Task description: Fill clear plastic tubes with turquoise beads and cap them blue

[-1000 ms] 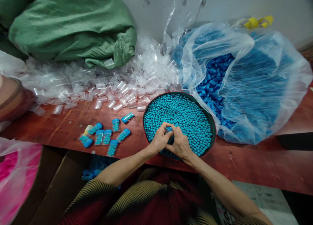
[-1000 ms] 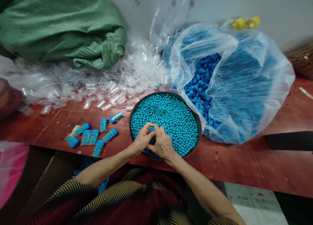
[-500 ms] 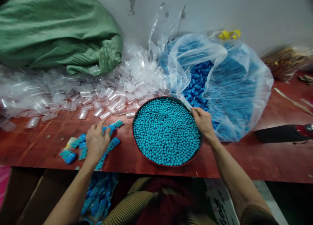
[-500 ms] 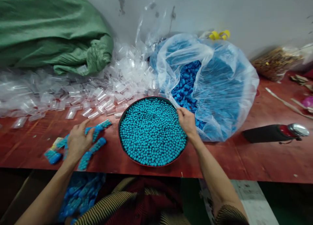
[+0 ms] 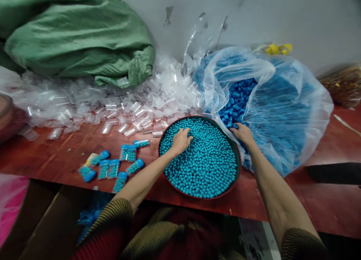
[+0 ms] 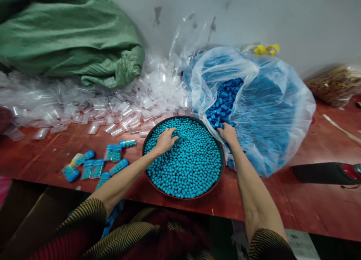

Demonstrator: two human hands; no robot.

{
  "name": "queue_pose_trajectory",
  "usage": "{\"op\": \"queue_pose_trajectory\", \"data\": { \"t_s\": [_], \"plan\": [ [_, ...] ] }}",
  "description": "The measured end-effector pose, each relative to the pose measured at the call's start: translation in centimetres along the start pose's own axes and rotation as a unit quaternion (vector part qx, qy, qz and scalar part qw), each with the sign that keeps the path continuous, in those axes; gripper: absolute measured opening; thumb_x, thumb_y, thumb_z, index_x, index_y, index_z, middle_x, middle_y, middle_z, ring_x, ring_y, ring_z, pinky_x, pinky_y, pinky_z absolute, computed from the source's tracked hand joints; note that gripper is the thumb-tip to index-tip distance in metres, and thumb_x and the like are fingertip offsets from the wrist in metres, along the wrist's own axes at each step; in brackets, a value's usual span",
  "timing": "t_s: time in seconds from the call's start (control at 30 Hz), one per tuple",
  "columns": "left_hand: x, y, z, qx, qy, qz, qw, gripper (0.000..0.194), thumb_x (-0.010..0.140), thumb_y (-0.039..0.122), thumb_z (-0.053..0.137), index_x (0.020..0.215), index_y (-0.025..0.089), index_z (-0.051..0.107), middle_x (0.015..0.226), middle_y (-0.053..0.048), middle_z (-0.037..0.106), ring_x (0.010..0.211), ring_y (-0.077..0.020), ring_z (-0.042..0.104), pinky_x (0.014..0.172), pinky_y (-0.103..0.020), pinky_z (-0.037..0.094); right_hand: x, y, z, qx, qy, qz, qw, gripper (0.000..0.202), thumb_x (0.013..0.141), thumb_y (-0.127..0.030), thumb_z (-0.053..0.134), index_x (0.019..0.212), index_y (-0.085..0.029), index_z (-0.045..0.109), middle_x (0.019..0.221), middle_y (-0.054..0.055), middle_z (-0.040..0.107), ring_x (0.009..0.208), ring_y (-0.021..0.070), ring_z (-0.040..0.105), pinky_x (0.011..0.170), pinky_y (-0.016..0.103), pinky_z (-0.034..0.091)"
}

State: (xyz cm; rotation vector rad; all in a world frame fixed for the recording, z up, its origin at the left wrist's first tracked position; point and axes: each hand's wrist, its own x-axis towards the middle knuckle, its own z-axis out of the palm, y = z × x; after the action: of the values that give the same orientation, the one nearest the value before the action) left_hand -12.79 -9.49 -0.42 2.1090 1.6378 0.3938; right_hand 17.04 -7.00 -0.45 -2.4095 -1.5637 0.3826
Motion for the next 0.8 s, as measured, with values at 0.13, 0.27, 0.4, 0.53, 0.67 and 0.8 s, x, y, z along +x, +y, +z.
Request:
{"op": "queue_pose_trajectory", "data": {
  "t_s": [0.13,0.27,0.4,0.53,0.67,0.8],
  "plan": [
    [0.2,0.6,0.9,0.02,-0.026,0.011,0.999,0.038,0.084,0.04,0.056,0.119,0.027,0.056,0.108,-0.007,0.054,0.095,-0.0216,0.059,0.081,-0.031,0.045,-3.1,0.2,-1.2,0.318,0.085,0.033,0.944,0.036,0.069,-0.031,0.058,0.101,-0.014,0.06,0.071,0.003,0.063,0.064,0.0191,0.063,0.053,0.031,0.054],
    [0.8,0.9,1.2,0.003,-0.056,-0.004,0.998,0.035,0.081,0.043,0.059,0.111,0.027,0.06,0.104,-0.006,0.054,0.093,-0.0218,0.059,0.08,-0.031,0.045,-5.1,-0.7,-1.1,0.444,0.06,0.012,0.894,0.036,0.059,-0.035,0.068,0.088,-0.017,0.059,0.066,-0.002,0.059,0.06,0.0158,0.06,0.05,0.029,0.054],
    [1.3,0.7,1.3,-0.03,-0.068,0.0,0.997,0.029,0.078,0.037,0.063,0.101,0.021,0.061,0.098,-0.006,0.057,0.09,-0.0206,0.058,0.08,-0.03,0.044,-4.7,-0.4,-0.9,0.454,0.05,0.057,0.888,0.035,0.056,-0.038,0.067,0.082,-0.017,0.057,0.063,-0.004,0.055,0.055,0.0135,0.055,0.046,0.027,0.049],
    [1.4,-0.1,1.4,-0.115,-0.07,0.01,0.991,0.018,0.073,0.029,0.066,0.087,0.019,0.059,0.082,0.0,0.059,0.079,-0.0164,0.056,0.075,-0.027,0.043,-5.4,-0.3,-1.7,0.356,0.159,0.014,0.921,0.031,0.058,-0.037,0.067,0.08,-0.017,0.059,0.058,-0.006,0.052,0.049,0.0099,0.048,0.046,0.024,0.043],
    [1.1,-0.6,1.2,-0.212,-0.049,-0.001,0.976,0.015,0.068,0.023,0.066,0.076,0.018,0.053,0.072,0.004,0.055,0.07,-0.0126,0.052,0.07,-0.025,0.041,-8.9,-2.0,-0.2,0.404,0.048,-0.001,0.913,0.032,0.067,-0.038,0.061,0.092,-0.019,0.054,0.045,-0.01,0.047,0.038,0.0102,0.043,0.04,0.022,0.037],
    [0.3,-0.9,0.6,-0.332,-0.067,-0.019,0.941,0.017,0.067,0.02,0.063,0.077,0.017,0.05,0.069,0.006,0.051,0.061,-0.0091,0.048,0.06,-0.022,0.041,-12.1,-3.4,2.4,0.269,-0.116,-0.071,0.953,0.02,0.073,-0.036,0.057,0.086,-0.02,0.056,0.055,-0.004,0.059,0.049,0.0145,0.055,0.048,0.025,0.043]
  ]
}}
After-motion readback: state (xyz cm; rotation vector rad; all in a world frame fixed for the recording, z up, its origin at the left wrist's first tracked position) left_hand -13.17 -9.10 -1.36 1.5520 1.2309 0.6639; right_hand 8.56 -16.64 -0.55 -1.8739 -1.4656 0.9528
